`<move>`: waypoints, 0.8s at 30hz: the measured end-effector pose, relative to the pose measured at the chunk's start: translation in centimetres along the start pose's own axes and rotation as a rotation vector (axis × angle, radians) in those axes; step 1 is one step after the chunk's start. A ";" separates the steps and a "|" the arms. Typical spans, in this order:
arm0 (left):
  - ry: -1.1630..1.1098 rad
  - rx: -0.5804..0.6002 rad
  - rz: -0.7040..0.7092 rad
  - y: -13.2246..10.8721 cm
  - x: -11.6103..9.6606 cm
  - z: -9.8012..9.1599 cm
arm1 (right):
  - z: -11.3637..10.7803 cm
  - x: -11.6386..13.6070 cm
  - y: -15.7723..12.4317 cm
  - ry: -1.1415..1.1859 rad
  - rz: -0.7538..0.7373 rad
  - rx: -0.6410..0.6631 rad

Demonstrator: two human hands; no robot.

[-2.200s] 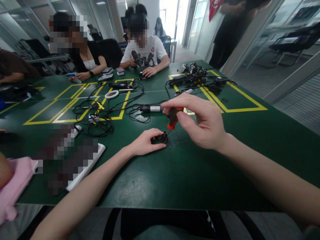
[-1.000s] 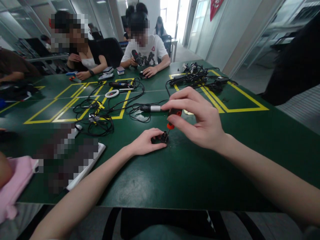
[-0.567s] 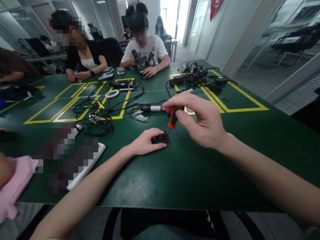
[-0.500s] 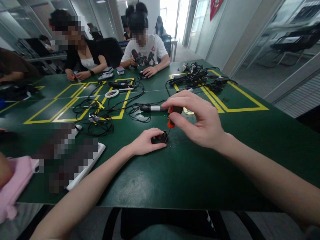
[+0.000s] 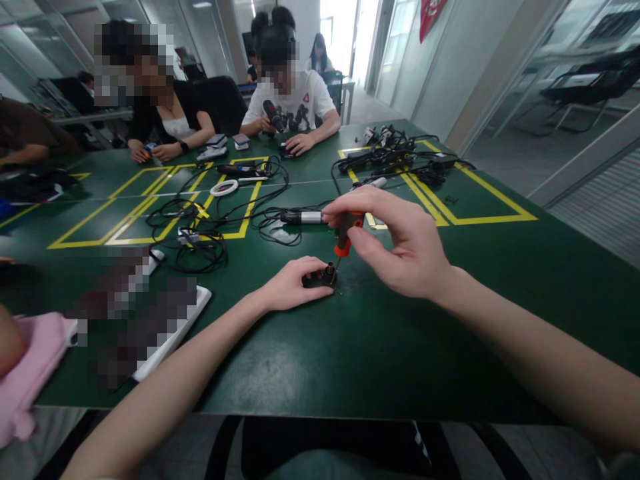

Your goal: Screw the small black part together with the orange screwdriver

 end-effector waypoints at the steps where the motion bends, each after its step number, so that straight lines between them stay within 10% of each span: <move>1: 0.001 0.002 -0.003 0.0 0.0 0.0 | 0.0 0.0 0.0 -0.002 -0.007 -0.006; 24: 0.002 0.006 -0.002 0.0 0.0 0.0 | -0.4 0.3 0.1 -0.106 0.015 -0.031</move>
Point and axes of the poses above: each hand's wrist, its own y-axis towards the middle knuckle, its own z-axis out of the palm, x = y × z, the point moved 1 cm from there along y, towards the middle knuckle
